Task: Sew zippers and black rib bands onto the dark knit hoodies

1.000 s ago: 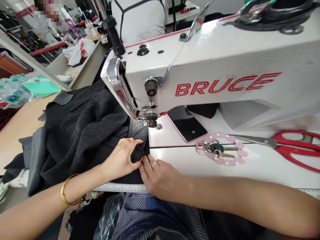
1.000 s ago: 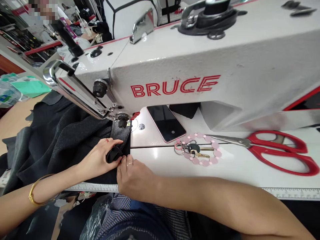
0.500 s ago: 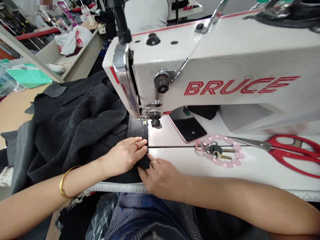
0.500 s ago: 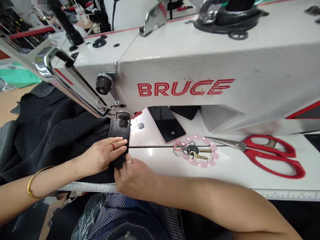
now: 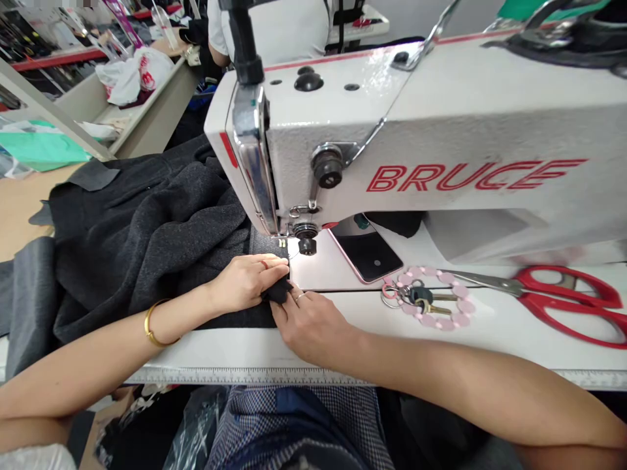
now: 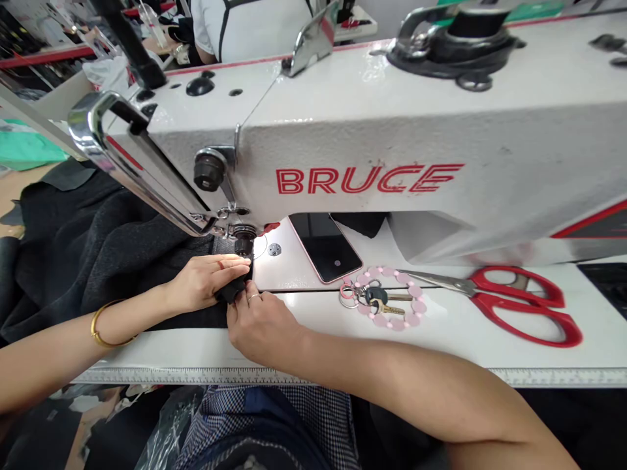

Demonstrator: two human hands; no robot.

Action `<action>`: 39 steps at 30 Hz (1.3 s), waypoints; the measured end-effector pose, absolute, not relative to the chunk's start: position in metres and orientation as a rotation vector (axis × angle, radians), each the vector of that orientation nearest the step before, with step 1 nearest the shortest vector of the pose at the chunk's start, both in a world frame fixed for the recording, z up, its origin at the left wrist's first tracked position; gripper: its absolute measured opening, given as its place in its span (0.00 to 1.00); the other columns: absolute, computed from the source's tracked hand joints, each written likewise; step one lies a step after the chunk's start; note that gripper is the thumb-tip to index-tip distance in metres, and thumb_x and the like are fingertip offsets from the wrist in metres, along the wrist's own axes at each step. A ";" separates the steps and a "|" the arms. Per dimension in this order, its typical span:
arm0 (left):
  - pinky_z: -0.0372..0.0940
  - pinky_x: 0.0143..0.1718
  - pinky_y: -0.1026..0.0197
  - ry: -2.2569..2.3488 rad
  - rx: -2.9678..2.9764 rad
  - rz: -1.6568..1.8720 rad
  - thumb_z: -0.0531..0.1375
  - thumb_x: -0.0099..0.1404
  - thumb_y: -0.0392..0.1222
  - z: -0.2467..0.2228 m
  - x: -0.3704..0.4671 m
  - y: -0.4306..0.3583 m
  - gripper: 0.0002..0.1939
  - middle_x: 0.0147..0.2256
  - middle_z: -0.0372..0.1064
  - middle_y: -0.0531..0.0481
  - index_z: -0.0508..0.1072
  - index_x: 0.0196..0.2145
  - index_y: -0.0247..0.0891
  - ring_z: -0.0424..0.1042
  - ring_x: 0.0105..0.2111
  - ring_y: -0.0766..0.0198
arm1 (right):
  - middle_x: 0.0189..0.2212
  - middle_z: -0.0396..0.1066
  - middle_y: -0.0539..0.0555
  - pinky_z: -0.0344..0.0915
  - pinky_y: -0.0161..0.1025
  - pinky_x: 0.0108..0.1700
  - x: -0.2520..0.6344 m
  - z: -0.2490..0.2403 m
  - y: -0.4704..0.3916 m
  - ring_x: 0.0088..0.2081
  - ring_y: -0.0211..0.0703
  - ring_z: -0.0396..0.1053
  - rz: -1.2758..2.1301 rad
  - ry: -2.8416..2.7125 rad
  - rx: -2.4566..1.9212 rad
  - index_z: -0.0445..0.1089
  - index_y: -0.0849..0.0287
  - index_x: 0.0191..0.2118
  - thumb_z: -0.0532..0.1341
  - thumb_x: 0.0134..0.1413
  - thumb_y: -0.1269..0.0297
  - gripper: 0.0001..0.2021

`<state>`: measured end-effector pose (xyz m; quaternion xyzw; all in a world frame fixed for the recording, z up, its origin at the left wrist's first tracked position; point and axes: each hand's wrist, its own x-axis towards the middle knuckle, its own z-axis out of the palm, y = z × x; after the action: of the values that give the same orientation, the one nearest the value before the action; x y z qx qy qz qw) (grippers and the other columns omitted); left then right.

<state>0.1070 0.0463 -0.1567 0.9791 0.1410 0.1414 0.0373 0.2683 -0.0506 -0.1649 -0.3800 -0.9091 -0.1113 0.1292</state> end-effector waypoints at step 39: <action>0.66 0.46 0.55 0.567 2.996 0.746 0.48 0.50 0.25 -0.170 0.103 0.012 0.20 0.40 0.69 0.45 0.68 0.39 0.33 0.66 0.45 0.57 | 0.35 0.68 0.55 0.57 0.40 0.37 0.298 -0.155 0.001 0.37 0.45 0.63 0.135 -2.491 -1.451 0.66 0.59 0.41 0.51 0.54 0.70 0.11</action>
<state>0.1029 0.0122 -0.1697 0.9544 0.1807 0.2377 0.0012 0.2978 0.0011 -0.1548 -0.4986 -0.8562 0.0463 0.1274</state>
